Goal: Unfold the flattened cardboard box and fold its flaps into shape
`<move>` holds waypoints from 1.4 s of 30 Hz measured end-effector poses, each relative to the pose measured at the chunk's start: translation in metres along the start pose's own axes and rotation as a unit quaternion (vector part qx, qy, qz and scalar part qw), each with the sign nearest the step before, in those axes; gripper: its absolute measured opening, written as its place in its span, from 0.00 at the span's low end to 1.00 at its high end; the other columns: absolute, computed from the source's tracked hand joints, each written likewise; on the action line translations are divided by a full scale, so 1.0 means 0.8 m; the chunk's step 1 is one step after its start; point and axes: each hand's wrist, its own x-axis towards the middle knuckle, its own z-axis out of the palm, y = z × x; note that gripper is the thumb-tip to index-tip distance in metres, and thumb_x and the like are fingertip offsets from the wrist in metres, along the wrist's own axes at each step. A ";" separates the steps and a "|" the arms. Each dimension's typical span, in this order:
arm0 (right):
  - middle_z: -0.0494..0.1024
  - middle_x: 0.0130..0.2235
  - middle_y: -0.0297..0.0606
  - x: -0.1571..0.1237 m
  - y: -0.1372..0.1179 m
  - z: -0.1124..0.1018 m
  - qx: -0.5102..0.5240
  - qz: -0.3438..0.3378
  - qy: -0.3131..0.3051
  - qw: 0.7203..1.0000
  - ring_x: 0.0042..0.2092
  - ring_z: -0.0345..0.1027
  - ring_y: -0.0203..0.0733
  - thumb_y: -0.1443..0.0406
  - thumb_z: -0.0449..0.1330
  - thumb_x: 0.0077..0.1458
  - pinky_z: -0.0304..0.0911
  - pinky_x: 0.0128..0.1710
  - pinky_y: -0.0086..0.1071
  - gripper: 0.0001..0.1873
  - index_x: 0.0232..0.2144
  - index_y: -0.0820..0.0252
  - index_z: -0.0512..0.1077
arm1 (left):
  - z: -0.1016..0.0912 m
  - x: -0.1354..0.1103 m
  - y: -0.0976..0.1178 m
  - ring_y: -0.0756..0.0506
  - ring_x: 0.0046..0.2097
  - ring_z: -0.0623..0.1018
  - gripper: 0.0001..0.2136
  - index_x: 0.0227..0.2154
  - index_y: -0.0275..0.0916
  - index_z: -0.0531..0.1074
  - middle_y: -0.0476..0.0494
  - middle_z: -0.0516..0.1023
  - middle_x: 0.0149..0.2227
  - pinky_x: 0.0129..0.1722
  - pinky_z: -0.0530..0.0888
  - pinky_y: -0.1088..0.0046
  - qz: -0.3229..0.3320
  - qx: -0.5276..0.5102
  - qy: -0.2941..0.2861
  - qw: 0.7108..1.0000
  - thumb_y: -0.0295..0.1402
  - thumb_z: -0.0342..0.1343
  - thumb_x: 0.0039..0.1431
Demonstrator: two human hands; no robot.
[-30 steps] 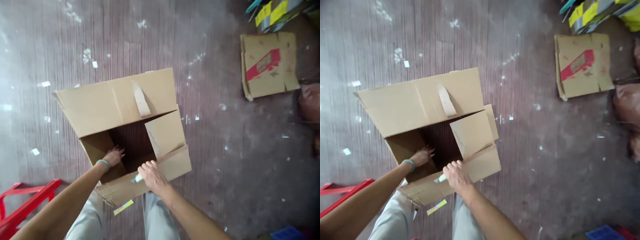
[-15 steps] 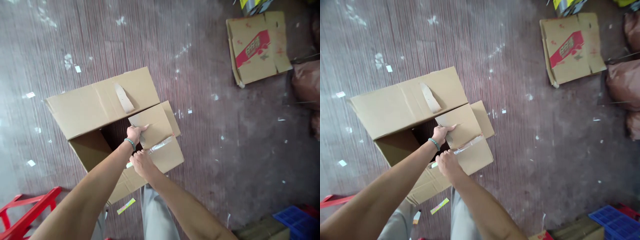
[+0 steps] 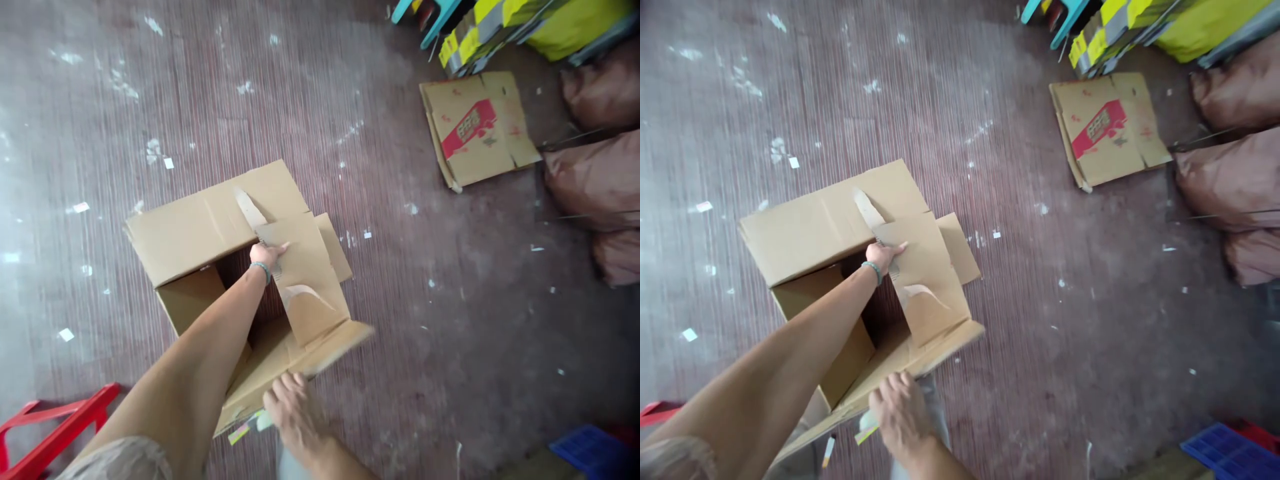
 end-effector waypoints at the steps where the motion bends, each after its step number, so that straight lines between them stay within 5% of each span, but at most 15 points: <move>1: 0.68 0.30 0.36 -0.018 -0.004 0.009 -0.001 0.020 0.004 1.000 0.36 0.59 0.44 0.67 0.58 0.58 0.54 0.37 0.37 0.05 0.30 0.59 0.65 | -0.006 -0.001 0.000 0.45 0.47 0.78 0.24 0.46 0.33 0.71 0.36 0.76 0.49 0.41 0.76 0.75 0.001 0.026 -0.028 0.999 0.38 0.68 0.48; 4: 0.70 0.31 0.35 -0.062 -0.001 0.040 -0.002 0.013 -0.009 1.000 0.36 0.60 0.43 0.67 0.61 0.56 0.55 0.38 0.38 0.06 0.30 0.59 0.66 | -0.037 -0.013 -0.014 0.44 0.40 0.80 0.23 0.46 0.33 0.72 0.37 0.79 0.43 0.35 0.77 0.72 0.016 0.143 -0.136 0.980 0.47 0.59 0.56; 8: 0.75 0.39 0.36 -0.109 0.006 0.067 0.050 0.049 -0.108 0.992 0.42 0.65 0.45 0.67 0.60 0.56 0.59 0.44 0.40 0.09 0.41 0.59 0.71 | -0.093 -0.018 -0.043 0.40 0.46 0.78 0.31 0.47 0.35 0.73 0.37 0.78 0.44 0.47 0.73 0.68 0.108 0.362 -0.232 0.896 0.54 0.63 0.47; 11: 0.76 0.44 0.37 -0.135 0.011 0.071 0.173 0.106 -0.276 0.939 0.47 0.68 0.45 0.68 0.60 0.55 0.62 0.46 0.34 0.11 0.42 0.60 0.73 | -0.110 -0.011 -0.068 0.33 0.56 0.70 0.40 0.57 0.34 0.67 0.31 0.73 0.53 0.56 0.67 0.59 0.167 0.501 -0.271 0.805 0.47 0.69 0.42; 13: 0.77 0.44 0.37 -0.139 0.020 0.073 0.226 0.187 -0.339 0.894 0.48 0.69 0.44 0.71 0.59 0.54 0.63 0.45 0.31 0.10 0.39 0.59 0.75 | -0.109 -0.004 -0.091 0.27 0.61 0.62 0.37 0.56 0.28 0.69 0.23 0.70 0.55 0.61 0.56 0.48 0.200 0.575 -0.273 0.744 0.43 0.70 0.43; 17: 0.75 0.47 0.42 -0.111 0.046 0.093 0.127 0.359 -0.261 0.887 0.47 0.71 0.42 0.79 0.40 0.59 0.64 0.45 0.33 0.29 0.53 0.58 0.70 | -0.099 0.011 -0.148 0.28 0.66 0.54 0.28 0.52 0.27 0.72 0.24 0.70 0.55 0.64 0.33 0.44 0.217 0.661 -0.270 0.665 0.47 0.57 0.58; 20: 0.73 0.48 0.48 -0.067 0.065 0.109 0.021 0.386 -0.231 0.893 0.41 0.72 0.44 0.78 0.38 0.60 0.66 0.37 0.34 0.31 0.63 0.61 0.58 | -0.102 0.006 -0.169 0.29 0.58 0.67 0.25 0.42 0.28 0.79 0.27 0.79 0.42 0.65 0.37 0.45 0.218 0.694 -0.262 0.634 0.48 0.52 0.61; 23: 0.71 0.45 0.50 -0.004 0.086 0.107 -0.038 0.367 -0.114 0.923 0.40 0.69 0.47 0.66 0.49 0.64 0.65 0.37 0.36 0.30 0.66 0.67 0.50 | -0.110 -0.028 -0.156 0.33 0.53 0.70 0.23 0.40 0.30 0.80 0.31 0.79 0.39 0.66 0.43 0.51 0.289 0.683 -0.240 0.627 0.46 0.48 0.64; 26: 0.69 0.42 0.49 0.073 0.110 0.089 -0.070 0.340 0.018 0.938 0.42 0.65 0.48 0.55 0.57 0.61 0.64 0.43 0.39 0.43 0.67 0.74 0.44 | -0.120 -0.081 -0.129 0.35 0.49 0.71 0.21 0.36 0.30 0.80 0.32 0.78 0.33 0.67 0.44 0.51 0.350 0.653 -0.199 0.641 0.41 0.46 0.65; 31: 0.66 0.43 0.47 0.150 0.131 0.063 -0.067 0.337 0.039 0.938 0.43 0.63 0.49 0.64 0.67 0.48 0.63 0.44 0.41 0.54 0.67 0.72 0.41 | -0.163 -0.165 -0.115 0.39 0.40 0.74 0.13 0.23 0.37 0.76 0.39 0.73 0.26 0.68 0.48 0.51 0.396 0.585 -0.082 0.703 0.27 0.50 0.59; 33: 0.65 0.44 0.48 0.144 0.124 0.057 -0.051 0.347 0.040 0.935 0.43 0.63 0.50 0.68 0.64 0.47 0.63 0.43 0.41 0.51 0.67 0.75 0.42 | -0.187 -0.193 -0.117 0.37 0.49 0.73 0.12 0.29 0.35 0.77 0.32 0.75 0.43 0.67 0.52 0.52 0.415 0.578 -0.012 0.702 0.21 0.47 0.55; 36: 0.65 0.45 0.52 0.101 0.109 0.035 0.002 0.363 0.063 0.930 0.41 0.65 0.49 0.70 0.59 0.49 0.63 0.39 0.38 0.46 0.66 0.80 0.43 | -0.217 -0.231 -0.122 0.31 0.66 0.55 0.28 0.58 0.31 0.66 0.27 0.46 0.67 0.64 0.54 0.48 0.394 0.561 0.146 0.713 0.20 0.46 0.51; 39: 0.65 0.50 0.52 0.046 0.111 -0.008 0.047 0.386 0.093 0.917 0.40 0.68 0.45 0.73 0.53 0.52 0.62 0.34 0.33 0.35 0.63 0.73 0.54 | -0.235 -0.260 -0.132 0.27 0.67 0.49 0.35 0.68 0.32 0.44 0.27 0.36 0.69 0.61 0.57 0.42 0.304 0.521 0.278 0.747 0.24 0.44 0.56; 42: 0.67 0.50 0.50 0.010 0.135 -0.054 0.053 0.400 0.099 0.909 0.39 0.70 0.42 0.75 0.49 0.55 0.60 0.31 0.31 0.23 0.54 0.65 0.67 | -0.253 -0.275 -0.147 0.24 0.67 0.45 0.34 0.67 0.26 0.40 0.20 0.35 0.68 0.61 0.57 0.42 0.259 0.446 0.361 0.777 0.36 0.43 0.63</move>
